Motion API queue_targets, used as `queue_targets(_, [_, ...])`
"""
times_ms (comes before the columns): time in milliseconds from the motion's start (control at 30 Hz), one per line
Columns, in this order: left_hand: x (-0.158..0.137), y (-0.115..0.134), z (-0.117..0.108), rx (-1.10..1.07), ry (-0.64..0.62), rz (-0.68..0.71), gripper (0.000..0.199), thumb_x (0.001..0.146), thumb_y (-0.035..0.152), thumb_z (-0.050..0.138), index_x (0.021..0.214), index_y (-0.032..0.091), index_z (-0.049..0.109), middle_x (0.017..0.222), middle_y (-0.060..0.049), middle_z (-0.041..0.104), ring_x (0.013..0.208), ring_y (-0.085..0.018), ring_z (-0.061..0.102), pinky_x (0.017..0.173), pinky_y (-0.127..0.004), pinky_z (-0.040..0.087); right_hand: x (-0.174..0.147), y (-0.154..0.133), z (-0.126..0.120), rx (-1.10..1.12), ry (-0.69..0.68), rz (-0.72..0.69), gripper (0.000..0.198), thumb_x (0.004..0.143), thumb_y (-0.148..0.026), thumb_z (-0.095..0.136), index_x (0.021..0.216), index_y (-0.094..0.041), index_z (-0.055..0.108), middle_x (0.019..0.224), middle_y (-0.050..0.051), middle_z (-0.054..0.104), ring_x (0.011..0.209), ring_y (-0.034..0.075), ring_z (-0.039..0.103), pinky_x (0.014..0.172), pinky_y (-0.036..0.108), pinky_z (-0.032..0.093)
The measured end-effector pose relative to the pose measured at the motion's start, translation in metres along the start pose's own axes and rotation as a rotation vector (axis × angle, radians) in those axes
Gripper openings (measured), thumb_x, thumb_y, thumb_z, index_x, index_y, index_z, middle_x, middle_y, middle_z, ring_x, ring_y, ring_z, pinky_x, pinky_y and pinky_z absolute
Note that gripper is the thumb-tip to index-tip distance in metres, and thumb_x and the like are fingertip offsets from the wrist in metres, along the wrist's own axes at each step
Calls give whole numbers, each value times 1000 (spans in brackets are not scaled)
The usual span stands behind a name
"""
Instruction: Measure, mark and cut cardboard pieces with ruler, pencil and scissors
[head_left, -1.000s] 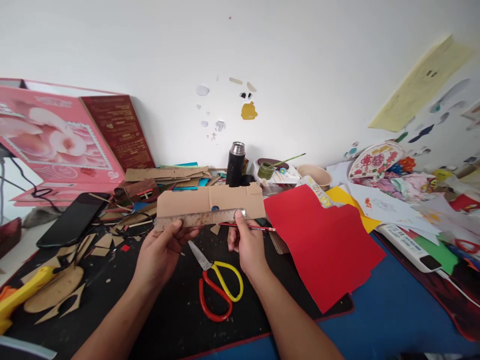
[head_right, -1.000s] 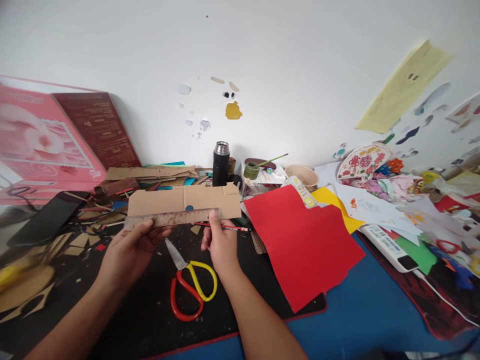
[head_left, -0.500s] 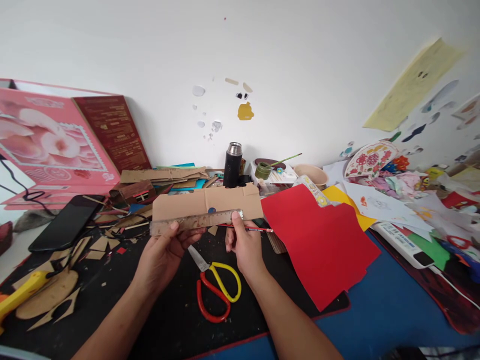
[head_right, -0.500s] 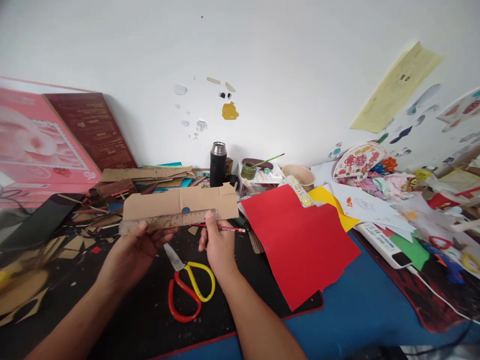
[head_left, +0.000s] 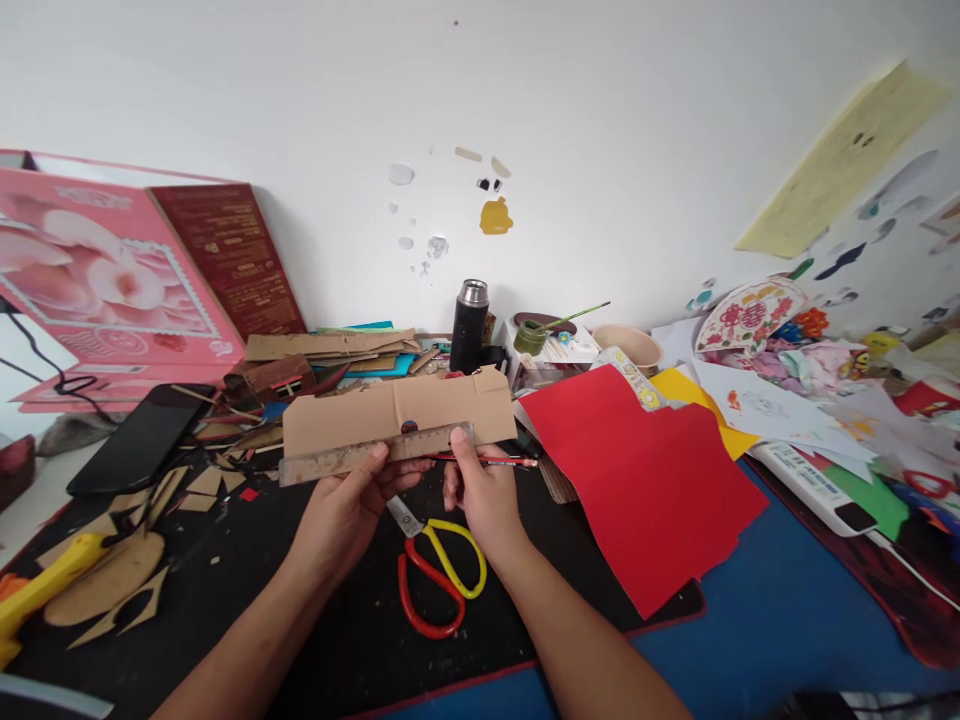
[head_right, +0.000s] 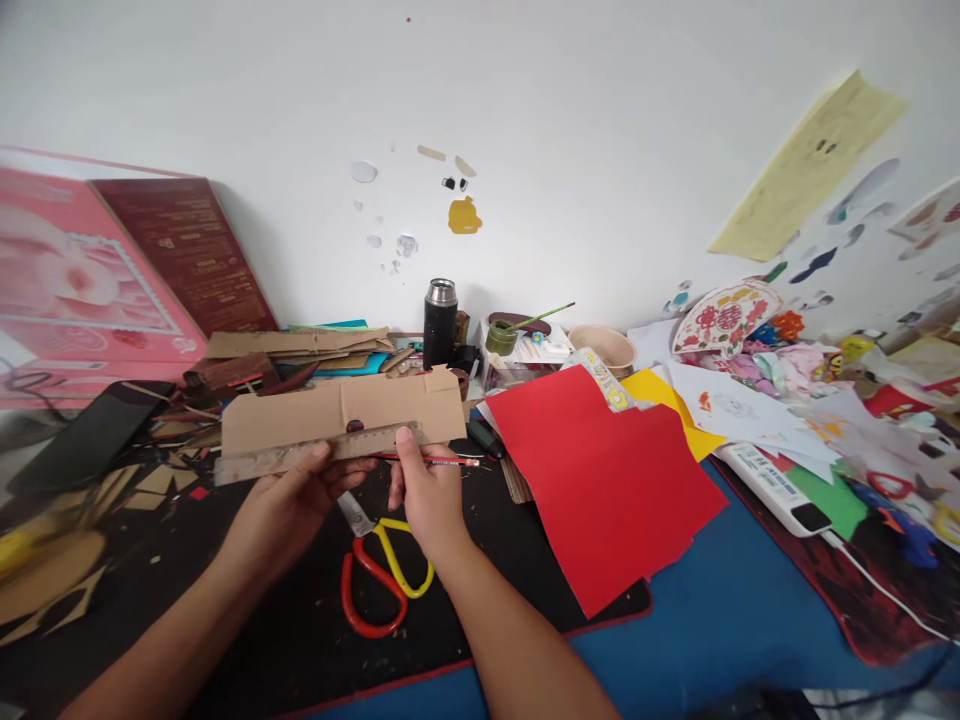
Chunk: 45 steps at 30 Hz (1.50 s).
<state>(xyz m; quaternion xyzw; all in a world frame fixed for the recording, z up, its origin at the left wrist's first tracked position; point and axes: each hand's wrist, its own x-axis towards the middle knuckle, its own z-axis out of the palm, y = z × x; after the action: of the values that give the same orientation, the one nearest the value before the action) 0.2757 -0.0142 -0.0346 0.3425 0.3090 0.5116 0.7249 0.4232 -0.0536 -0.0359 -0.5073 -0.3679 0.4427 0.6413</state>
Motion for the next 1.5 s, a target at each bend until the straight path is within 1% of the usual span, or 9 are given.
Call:
queue_targets(167, [3,1,-3,-2,64,55,37,67,44,100,84,15,85,88,-10,85,82,-28,83,75,-33,69,-1,1,0,45,-50,41,73,81,-86,68,52,-21,53,45,-4,49,35,9,49,37,22,32])
queue_targets(233, [5,4,-5,-16,98,90,35,65,41,101,81,16,84,86,-8,85,78,-26,83,71,-31,69,-1,0,1,81,-63,54,70,78,-87,71,61,-20,59,48,-5,51,35,9,48,36,20,32])
queue_targets(333, [8,9,-8,-20,137,151,31,66,37,100,79,16,81,83,-7,84,75,-25,82,70,-30,68,-2,-1,1,94,-76,23,66,82,-84,71,72,-19,67,46,-7,51,34,9,46,36,20,34])
queue_targets(533, [9,11,-17,169,203,249,38,74,43,94,92,11,82,97,-15,85,84,-33,83,75,-39,69,-4,-5,-2,87,-25,-89,66,85,-84,68,68,-20,65,44,-7,47,33,9,44,36,22,35])
queue_targets(733, [9,5,-16,234,169,233,46,73,51,94,96,13,82,91,-14,85,81,-34,83,75,-43,69,-5,-14,-6,103,74,-202,63,88,-79,70,67,-19,66,43,-8,43,33,10,44,36,22,35])
queue_targets(867, [9,4,-14,239,154,223,48,72,54,94,94,12,82,90,-14,85,79,-33,83,73,-42,69,-6,-15,-7,101,86,-211,64,89,-79,69,67,-19,66,43,-8,42,33,10,44,36,22,33])
queue_targets(1167, [7,6,-13,257,147,196,47,70,54,94,87,12,82,82,-15,84,78,-36,83,73,-44,69,-3,-15,-12,99,146,-261,59,94,-74,67,70,-20,67,44,-7,44,34,11,45,37,24,37])
queue_targets(1367, [7,7,-13,236,156,185,44,68,51,95,86,13,82,82,-16,84,83,-38,83,72,-44,69,3,-18,-17,104,211,-226,58,92,-75,67,73,-20,66,46,-7,47,34,11,47,37,24,36])
queue_targets(1500, [6,8,-12,238,145,181,44,67,49,96,90,13,84,85,-15,85,79,-35,83,70,-42,69,5,-19,-18,113,211,-206,61,91,-79,66,78,-20,68,49,-7,48,37,11,47,36,23,35])
